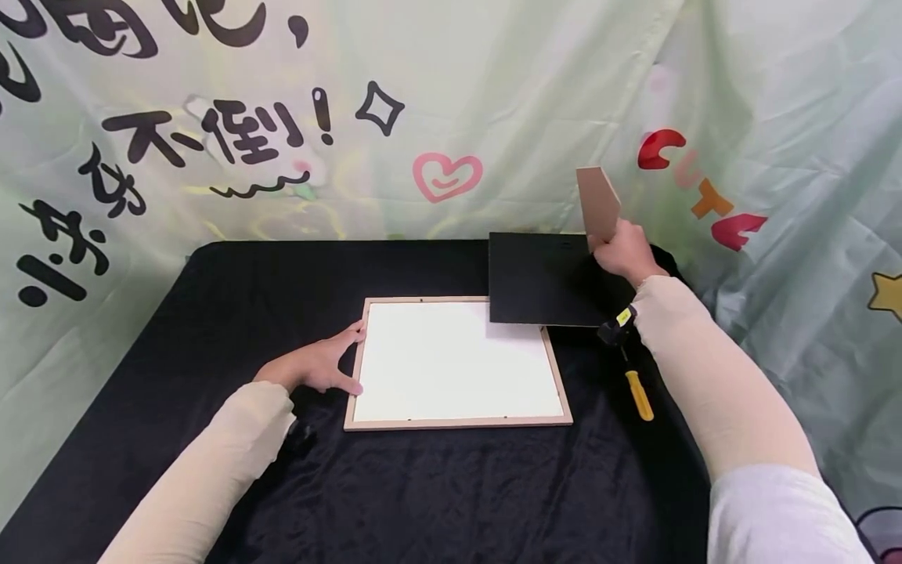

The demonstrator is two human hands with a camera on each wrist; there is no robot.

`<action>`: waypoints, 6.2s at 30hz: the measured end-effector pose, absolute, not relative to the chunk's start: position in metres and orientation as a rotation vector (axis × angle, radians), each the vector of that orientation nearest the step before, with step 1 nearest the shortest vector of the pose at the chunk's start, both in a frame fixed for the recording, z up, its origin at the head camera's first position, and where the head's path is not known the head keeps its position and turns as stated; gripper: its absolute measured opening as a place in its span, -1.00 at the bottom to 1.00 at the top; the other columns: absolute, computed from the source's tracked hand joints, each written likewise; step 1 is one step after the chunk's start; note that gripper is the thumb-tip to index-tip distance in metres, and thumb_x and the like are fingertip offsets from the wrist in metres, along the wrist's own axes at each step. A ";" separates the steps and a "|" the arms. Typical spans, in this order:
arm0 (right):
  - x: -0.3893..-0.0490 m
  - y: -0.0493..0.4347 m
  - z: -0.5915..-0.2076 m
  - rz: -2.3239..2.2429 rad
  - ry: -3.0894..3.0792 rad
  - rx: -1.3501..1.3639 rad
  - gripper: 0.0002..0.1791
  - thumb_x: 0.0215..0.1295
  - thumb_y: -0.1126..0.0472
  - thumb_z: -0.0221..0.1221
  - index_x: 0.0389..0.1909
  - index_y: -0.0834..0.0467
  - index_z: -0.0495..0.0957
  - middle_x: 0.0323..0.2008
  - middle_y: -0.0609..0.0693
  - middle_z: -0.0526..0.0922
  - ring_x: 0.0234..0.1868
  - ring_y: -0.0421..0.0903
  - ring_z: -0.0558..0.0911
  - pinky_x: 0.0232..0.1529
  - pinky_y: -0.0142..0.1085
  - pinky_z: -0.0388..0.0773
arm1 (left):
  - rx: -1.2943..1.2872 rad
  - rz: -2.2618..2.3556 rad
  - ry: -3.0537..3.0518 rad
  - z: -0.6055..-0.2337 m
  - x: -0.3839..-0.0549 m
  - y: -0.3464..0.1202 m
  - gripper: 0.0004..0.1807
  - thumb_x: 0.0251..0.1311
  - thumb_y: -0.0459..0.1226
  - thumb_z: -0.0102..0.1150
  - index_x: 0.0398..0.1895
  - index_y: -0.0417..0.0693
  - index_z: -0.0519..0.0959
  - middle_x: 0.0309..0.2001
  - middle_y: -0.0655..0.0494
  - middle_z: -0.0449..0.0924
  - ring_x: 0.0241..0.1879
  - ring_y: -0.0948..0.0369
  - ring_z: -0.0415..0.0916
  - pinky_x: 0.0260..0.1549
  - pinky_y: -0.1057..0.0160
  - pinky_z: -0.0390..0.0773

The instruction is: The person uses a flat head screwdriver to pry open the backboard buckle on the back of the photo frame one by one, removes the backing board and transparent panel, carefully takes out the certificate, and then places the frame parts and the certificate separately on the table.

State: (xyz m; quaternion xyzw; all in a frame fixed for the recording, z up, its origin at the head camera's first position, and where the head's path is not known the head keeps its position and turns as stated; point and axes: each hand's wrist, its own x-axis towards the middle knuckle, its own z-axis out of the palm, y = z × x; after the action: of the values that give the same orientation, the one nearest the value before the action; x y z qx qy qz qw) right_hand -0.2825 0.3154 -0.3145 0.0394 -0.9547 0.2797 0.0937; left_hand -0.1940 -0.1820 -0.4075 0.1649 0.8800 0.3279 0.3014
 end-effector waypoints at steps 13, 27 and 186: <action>-0.306 0.360 -0.350 0.854 -2.774 0.030 -0.70 0.40 0.16 -0.03 -0.22 0.38 0.45 -0.19 0.42 0.51 -0.17 0.35 0.46 -0.12 0.21 0.39 | 0.462 0.906 2.407 -0.414 -0.185 -0.197 -0.06 -0.04 -0.25 0.49 0.42 -0.06 0.17 0.52 -0.21 -0.44 -0.27 0.08 0.32 -0.49 0.17 0.59; -0.307 0.396 -0.372 0.849 -2.726 -0.036 -0.55 0.39 0.13 0.02 -0.06 0.52 0.36 -0.11 0.54 0.46 -0.05 0.46 0.41 0.05 0.27 0.32 | 0.576 0.920 2.413 -0.414 -0.183 -0.204 -0.50 -0.10 -0.31 0.49 -0.12 -0.06 0.41 0.51 -0.26 -0.30 -0.25 0.08 0.34 -0.48 0.19 0.60; -0.259 0.187 -0.368 2.165 -1.938 -0.171 -0.51 0.18 0.57 0.13 0.14 0.28 0.32 -0.18 0.07 0.45 -0.39 -0.13 0.54 -0.40 -0.39 0.57 | -0.130 2.068 2.161 -0.362 -0.243 -0.163 -0.59 0.44 -0.36 -0.12 0.30 -0.27 0.19 -0.14 -0.09 0.46 -0.32 0.19 0.55 -0.33 0.23 0.61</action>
State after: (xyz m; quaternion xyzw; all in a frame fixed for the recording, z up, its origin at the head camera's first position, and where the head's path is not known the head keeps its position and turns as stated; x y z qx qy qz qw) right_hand -0.2593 0.1867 -0.3679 -0.0584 -0.6613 0.7389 0.1152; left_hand -0.2433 -0.1630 -0.3616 -0.0433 0.7199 0.6888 0.0735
